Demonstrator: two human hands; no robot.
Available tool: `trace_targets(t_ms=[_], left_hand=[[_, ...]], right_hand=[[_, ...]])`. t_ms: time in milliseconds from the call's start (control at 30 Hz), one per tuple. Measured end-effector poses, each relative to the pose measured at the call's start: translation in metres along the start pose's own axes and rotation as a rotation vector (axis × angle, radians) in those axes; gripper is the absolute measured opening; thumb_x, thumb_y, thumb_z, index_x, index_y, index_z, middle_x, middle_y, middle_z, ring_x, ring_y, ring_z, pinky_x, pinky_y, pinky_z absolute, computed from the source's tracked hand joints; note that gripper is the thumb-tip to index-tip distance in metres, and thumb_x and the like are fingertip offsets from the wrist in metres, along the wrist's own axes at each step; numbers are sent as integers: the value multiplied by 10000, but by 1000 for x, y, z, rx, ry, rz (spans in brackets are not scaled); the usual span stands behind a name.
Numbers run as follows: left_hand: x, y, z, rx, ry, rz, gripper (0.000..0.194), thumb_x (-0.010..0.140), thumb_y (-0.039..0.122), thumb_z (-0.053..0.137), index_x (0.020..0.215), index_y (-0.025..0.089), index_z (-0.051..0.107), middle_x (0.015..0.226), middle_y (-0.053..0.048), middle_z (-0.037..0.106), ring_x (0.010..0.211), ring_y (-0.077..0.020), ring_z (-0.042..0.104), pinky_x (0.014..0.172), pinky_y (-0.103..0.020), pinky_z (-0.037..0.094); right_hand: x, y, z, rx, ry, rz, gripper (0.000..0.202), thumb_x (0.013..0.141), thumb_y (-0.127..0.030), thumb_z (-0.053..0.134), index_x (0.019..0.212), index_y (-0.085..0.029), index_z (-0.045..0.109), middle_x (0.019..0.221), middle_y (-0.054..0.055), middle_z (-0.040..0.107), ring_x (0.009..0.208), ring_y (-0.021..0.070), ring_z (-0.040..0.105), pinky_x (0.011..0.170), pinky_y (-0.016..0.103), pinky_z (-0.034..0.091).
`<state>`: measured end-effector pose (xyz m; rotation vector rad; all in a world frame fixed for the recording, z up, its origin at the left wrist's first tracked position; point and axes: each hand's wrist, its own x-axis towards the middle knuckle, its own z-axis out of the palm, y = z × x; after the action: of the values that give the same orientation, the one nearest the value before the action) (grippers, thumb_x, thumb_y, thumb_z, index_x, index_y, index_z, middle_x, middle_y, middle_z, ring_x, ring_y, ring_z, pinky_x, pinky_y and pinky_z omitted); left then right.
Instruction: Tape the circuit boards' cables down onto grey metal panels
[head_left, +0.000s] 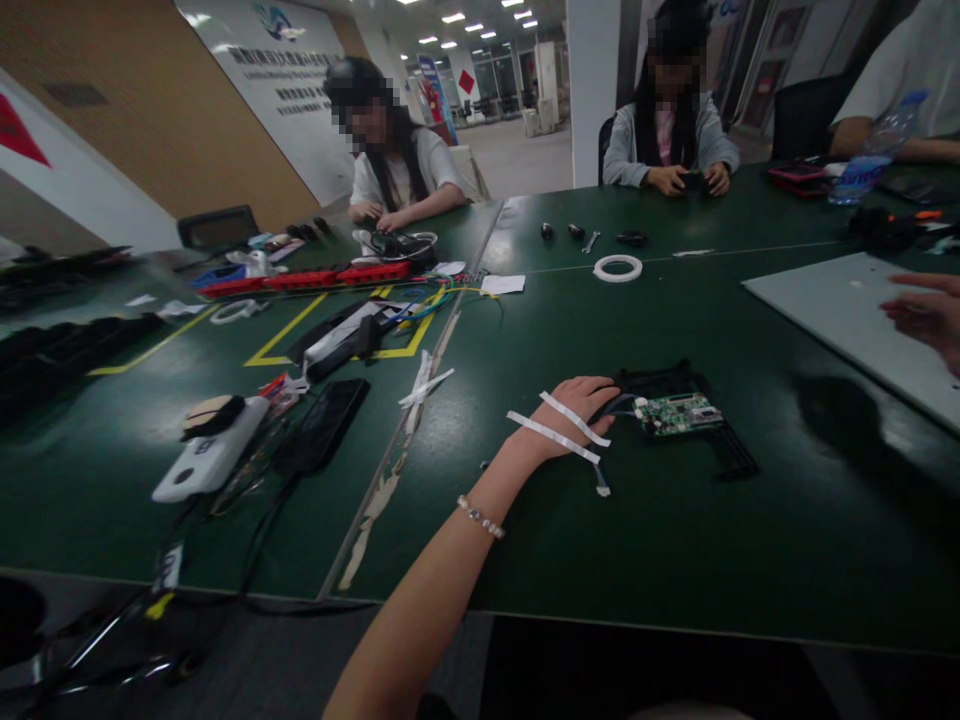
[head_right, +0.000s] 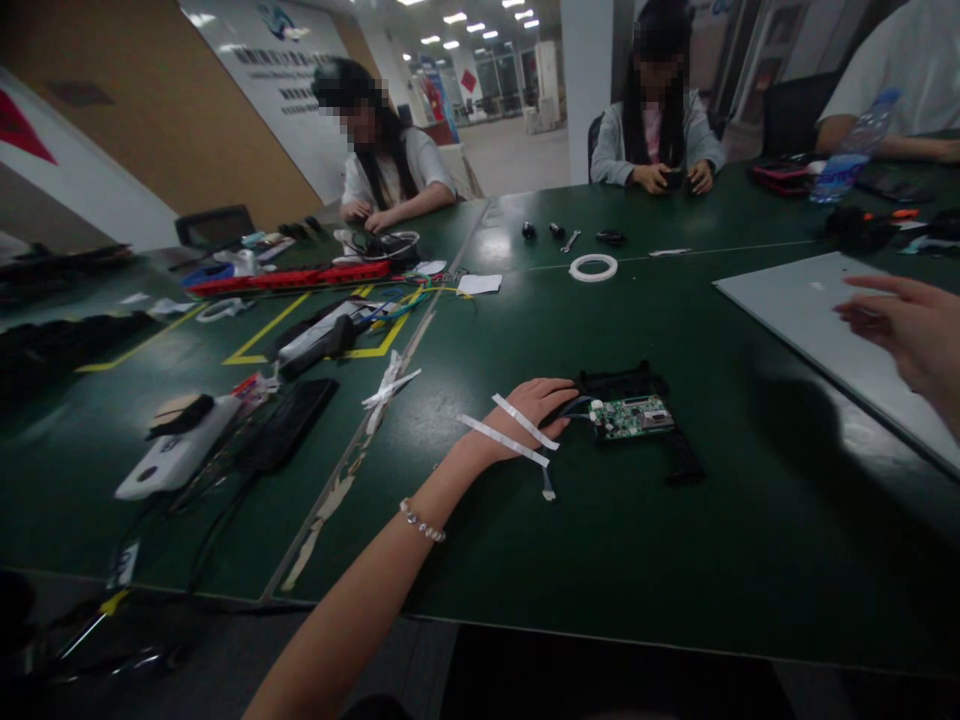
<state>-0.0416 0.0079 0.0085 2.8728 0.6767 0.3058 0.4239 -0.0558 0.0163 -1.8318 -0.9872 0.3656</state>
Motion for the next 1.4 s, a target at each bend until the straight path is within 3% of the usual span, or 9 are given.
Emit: trace_targets(t_ms=[67,200,367,533,700,867,1033,1233,1400], left_hand=[[0,0,-1,7,-9,1,404,912,267,484,1299,151,476,1341,-120,500,1220,-214,482,1028,-414,393],[0,1,0,26,-1,3,406,915,273,470,1300,144,472,1345,-125,493,1224,-219,477,1032,-414,389],[2,0,5,34,24,7,359,878,243,502,1222,141,524,1269,-121,544,1164,-230,520,992,-421,424],[1,-2,8,-29,55,-1,190,860,241,500,990,155,608,1085,-95,614,1061,-214,573,957,-402,457],[-3,-5,9,-34,88,22,373,860,258,509,1217,148,520,1281,-138,524,1206,-249,494,1015,-444,406],[-2,-8,13,8,64,50,418,839,295,563,1227,144,525,1285,-143,524,1230,-274,478,1035,-447,385],[-2,-7,11,14,65,69,415,863,314,543,1239,143,508,1277,-141,538,1215,-255,494,1023,-427,401],[-2,0,4,40,72,46,356,908,245,463,1245,130,465,1288,-138,519,1199,-215,496,1023,-408,392],[0,5,-5,29,65,-4,217,898,271,466,1054,140,541,1124,-110,563,991,-192,554,867,-358,464]], right_hand=[[-26,-40,32,163,-180,46,461,873,-217,571,1324,-130,526,1089,264,596,778,86,606,720,270,443],[-92,-112,93,205,-582,-163,532,866,-282,574,1368,-148,457,828,112,648,776,118,592,776,282,451],[-147,-158,154,293,-869,-277,620,845,-312,568,1418,-188,364,736,18,625,702,120,580,701,259,493],[-167,-166,187,258,-1056,-219,682,826,-304,577,1450,-187,327,813,57,648,659,122,589,548,217,479],[-172,-155,198,220,-1062,-199,727,820,-346,608,1463,-172,315,901,109,652,629,128,592,480,218,489],[-171,-140,209,139,-1088,-225,752,849,-426,573,1497,-231,244,980,113,649,642,149,606,476,251,520],[-162,-140,199,10,-1129,-305,805,856,-460,553,1523,-238,160,919,92,667,623,156,604,496,260,515],[-114,-145,140,-237,-858,-485,693,892,-504,478,1496,-272,230,902,53,671,746,175,627,699,309,512],[-39,-73,85,-640,-429,-508,653,917,-497,417,1430,-98,353,1199,206,551,1056,254,544,887,366,402]])
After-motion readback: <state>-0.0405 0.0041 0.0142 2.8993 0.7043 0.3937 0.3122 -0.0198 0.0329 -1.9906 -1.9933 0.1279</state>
